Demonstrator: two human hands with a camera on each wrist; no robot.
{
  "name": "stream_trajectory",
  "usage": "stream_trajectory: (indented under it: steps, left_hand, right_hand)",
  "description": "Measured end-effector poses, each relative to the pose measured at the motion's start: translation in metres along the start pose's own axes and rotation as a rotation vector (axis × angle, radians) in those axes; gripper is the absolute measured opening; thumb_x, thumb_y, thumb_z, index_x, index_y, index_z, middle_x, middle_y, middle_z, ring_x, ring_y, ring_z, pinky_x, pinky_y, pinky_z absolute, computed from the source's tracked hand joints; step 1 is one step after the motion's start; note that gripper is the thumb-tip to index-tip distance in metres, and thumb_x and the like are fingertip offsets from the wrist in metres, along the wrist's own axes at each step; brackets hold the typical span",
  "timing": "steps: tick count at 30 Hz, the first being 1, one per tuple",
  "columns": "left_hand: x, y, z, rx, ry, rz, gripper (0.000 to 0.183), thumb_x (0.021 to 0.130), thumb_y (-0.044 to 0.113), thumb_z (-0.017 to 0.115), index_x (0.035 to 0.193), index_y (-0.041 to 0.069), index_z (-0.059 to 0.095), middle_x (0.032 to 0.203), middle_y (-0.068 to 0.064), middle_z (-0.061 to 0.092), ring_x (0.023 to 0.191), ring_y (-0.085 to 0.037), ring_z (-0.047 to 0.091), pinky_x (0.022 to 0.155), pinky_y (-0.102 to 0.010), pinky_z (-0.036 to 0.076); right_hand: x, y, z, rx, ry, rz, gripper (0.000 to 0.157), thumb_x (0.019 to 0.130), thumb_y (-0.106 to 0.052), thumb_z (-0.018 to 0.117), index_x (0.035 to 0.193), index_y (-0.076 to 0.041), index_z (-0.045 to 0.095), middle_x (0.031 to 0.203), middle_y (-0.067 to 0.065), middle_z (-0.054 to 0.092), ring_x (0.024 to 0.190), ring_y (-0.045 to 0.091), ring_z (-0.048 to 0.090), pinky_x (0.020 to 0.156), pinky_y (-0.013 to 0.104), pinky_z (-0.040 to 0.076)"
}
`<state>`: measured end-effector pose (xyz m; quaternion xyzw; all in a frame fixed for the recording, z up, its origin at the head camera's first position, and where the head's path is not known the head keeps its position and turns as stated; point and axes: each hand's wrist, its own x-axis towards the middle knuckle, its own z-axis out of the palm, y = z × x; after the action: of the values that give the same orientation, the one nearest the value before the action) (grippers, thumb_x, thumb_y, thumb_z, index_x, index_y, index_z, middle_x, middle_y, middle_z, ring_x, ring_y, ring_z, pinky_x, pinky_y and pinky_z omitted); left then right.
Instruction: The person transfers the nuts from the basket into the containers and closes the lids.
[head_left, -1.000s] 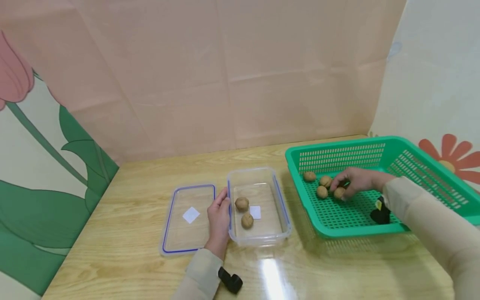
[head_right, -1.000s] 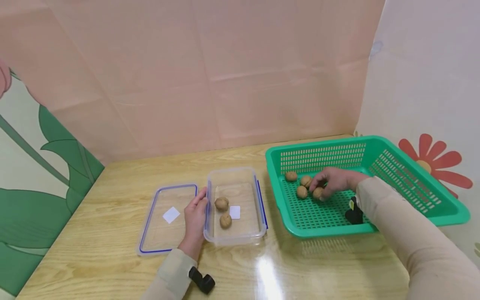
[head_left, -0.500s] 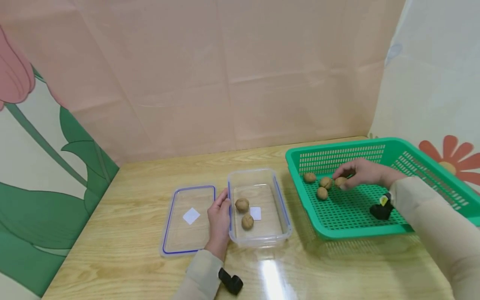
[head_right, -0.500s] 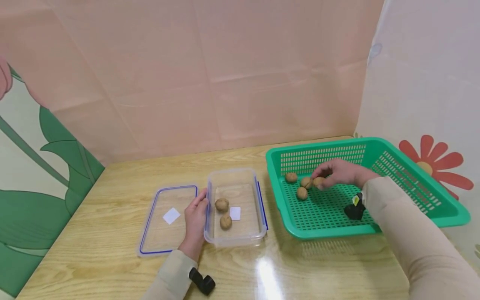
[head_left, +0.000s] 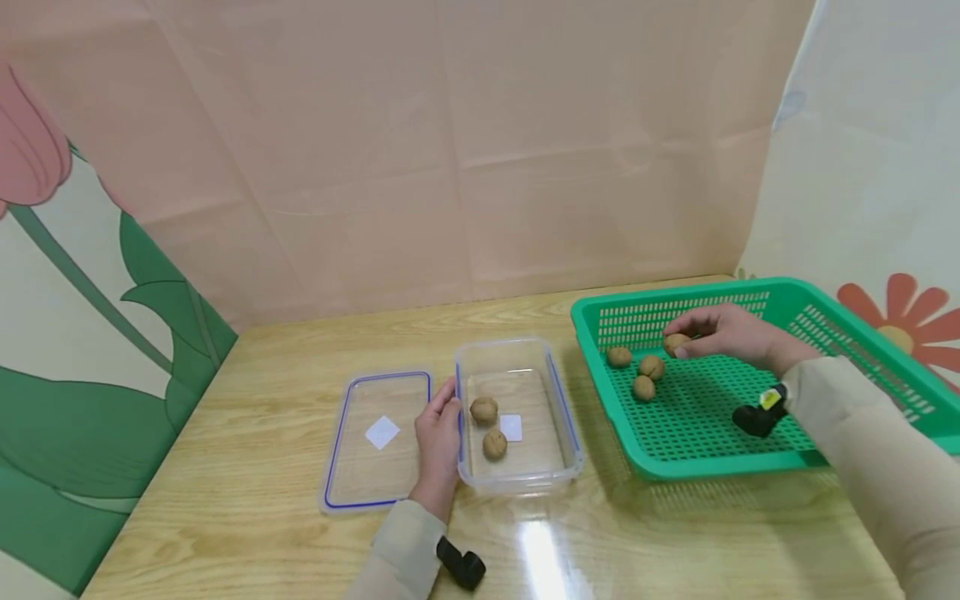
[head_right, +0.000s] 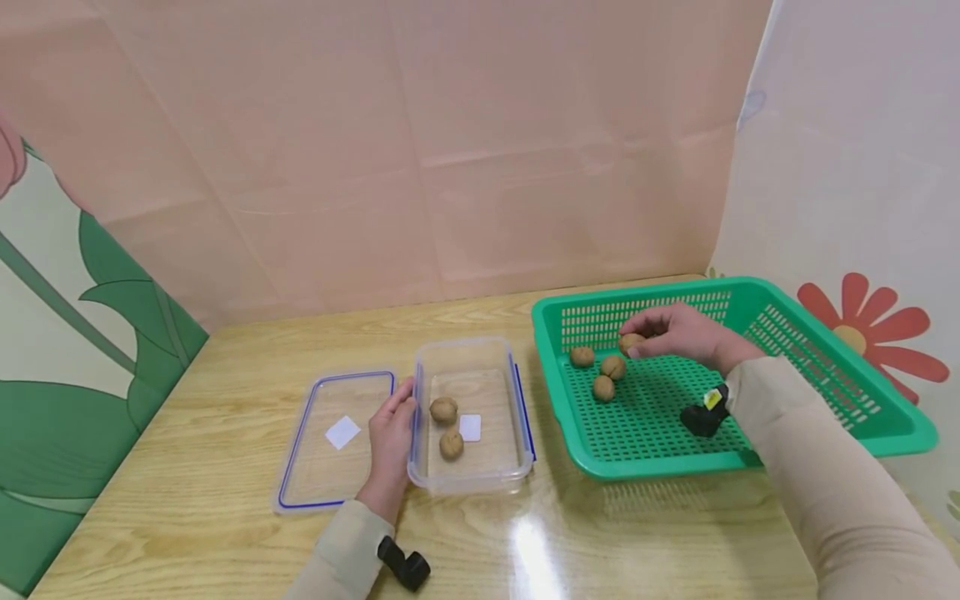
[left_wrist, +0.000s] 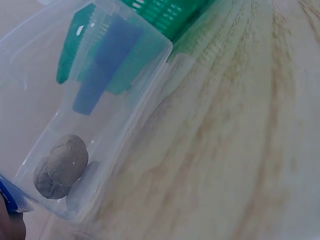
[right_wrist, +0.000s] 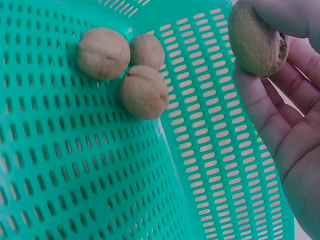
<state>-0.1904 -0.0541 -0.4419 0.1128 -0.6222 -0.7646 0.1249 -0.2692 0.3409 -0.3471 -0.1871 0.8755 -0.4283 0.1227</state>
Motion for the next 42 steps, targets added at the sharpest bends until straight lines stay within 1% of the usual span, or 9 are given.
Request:
stream_trajectory:
  steps: [3,6,12,19,23,26,31,38,42]
  left_hand:
    - [0.000,0.000,0.000,0.000,0.002,-0.003,0.036,0.090,0.003,0.048,0.126,0.001,0.054,0.134,-0.013,0.050,0.131,-0.027,0.038,0.109,-0.037,0.033]
    - [0.000,-0.001,-0.001,0.006,0.002,0.003,0.036,0.090,0.003,0.048,0.126,0.000,0.054,0.134,-0.014,0.050,0.131,-0.028,0.038,0.110,-0.038,0.033]
    - [0.000,0.000,-0.001,0.007,-0.002,0.010,0.036,0.090,0.004,0.049,0.126,0.000,0.054,0.134,-0.014,0.050,0.131,-0.028,0.038,0.110,-0.038,0.032]
    - [0.000,0.002,-0.002,0.009,-0.002,0.002,0.037,0.090,0.005,0.049,0.126,0.002,0.054,0.134,-0.013,0.051,0.131,-0.026,0.038,0.110,-0.037,0.032]
    - [-0.001,0.002,-0.004,0.005,-0.012,0.000,0.037,0.090,0.005,0.049,0.127,0.002,0.054,0.135,-0.013,0.050,0.132,-0.026,0.038,0.110,-0.038,0.032]
    - [-0.001,0.003,-0.005,0.004,-0.018,0.005,0.037,0.091,0.005,0.048,0.127,0.001,0.053,0.135,-0.013,0.050,0.132,-0.027,0.038,0.110,-0.038,0.032]
    - [-0.001,0.003,-0.005,0.002,-0.017,0.006,0.037,0.090,0.005,0.049,0.127,0.001,0.053,0.135,-0.013,0.050,0.132,-0.026,0.038,0.110,-0.038,0.032]
    - [-0.002,0.005,-0.004,0.015,-0.009,0.004,0.037,0.091,0.005,0.049,0.127,0.001,0.053,0.135,-0.013,0.050,0.132,-0.026,0.038,0.111,-0.037,0.031]
    - [-0.003,0.005,-0.004,0.025,-0.009,0.010,0.037,0.091,0.006,0.048,0.127,0.000,0.052,0.135,-0.014,0.049,0.132,-0.027,0.037,0.111,-0.039,0.030]
  right_hand:
    - [0.001,-0.003,0.002,0.017,0.032,-0.020,0.035,0.081,-0.006,0.068,0.112,0.006,0.058,0.092,-0.010,0.067,0.085,0.007,0.062,0.072,0.021,0.053]
    - [0.002,-0.008,0.005,0.004,0.062,-0.025,0.034,0.083,-0.011,0.068,0.112,0.004,0.058,0.093,-0.010,0.067,0.086,0.005,0.061,0.074,0.020,0.052]
    - [0.004,-0.025,0.013,-0.013,0.143,0.071,0.046,0.085,-0.031,0.066,0.119,-0.003,0.055,0.099,-0.008,0.064,0.091,0.006,0.059,0.079,0.022,0.051]
    - [0.007,-0.039,0.020,0.032,0.236,0.106,0.047,0.084,-0.031,0.067,0.120,-0.002,0.055,0.092,-0.015,0.063,0.088,0.003,0.058,0.077,0.018,0.047]
    - [0.008,-0.046,0.025,0.029,0.256,0.129,0.053,0.084,-0.035,0.066,0.124,-0.003,0.052,0.094,-0.019,0.060,0.090,0.000,0.054,0.083,0.025,0.045]
    - [0.010,-0.053,0.029,0.026,0.278,0.138,0.054,0.083,-0.038,0.066,0.123,-0.004,0.053,0.096,-0.019,0.059,0.092,0.001,0.052,0.084,0.026,0.043]
    - [0.012,-0.064,0.036,0.050,0.331,0.128,0.051,0.080,-0.039,0.070,0.116,-0.005,0.058,0.093,-0.016,0.060,0.090,0.004,0.053,0.076,0.018,0.046]
    - [0.018,-0.076,0.045,0.148,0.303,0.095,0.046,0.081,-0.037,0.069,0.115,-0.008,0.060,0.095,-0.015,0.065,0.094,0.006,0.057,0.082,0.022,0.046]
    - [0.021,-0.082,0.050,0.172,0.279,0.083,0.044,0.082,-0.035,0.069,0.114,-0.007,0.060,0.096,-0.013,0.067,0.094,0.007,0.058,0.085,0.025,0.046]
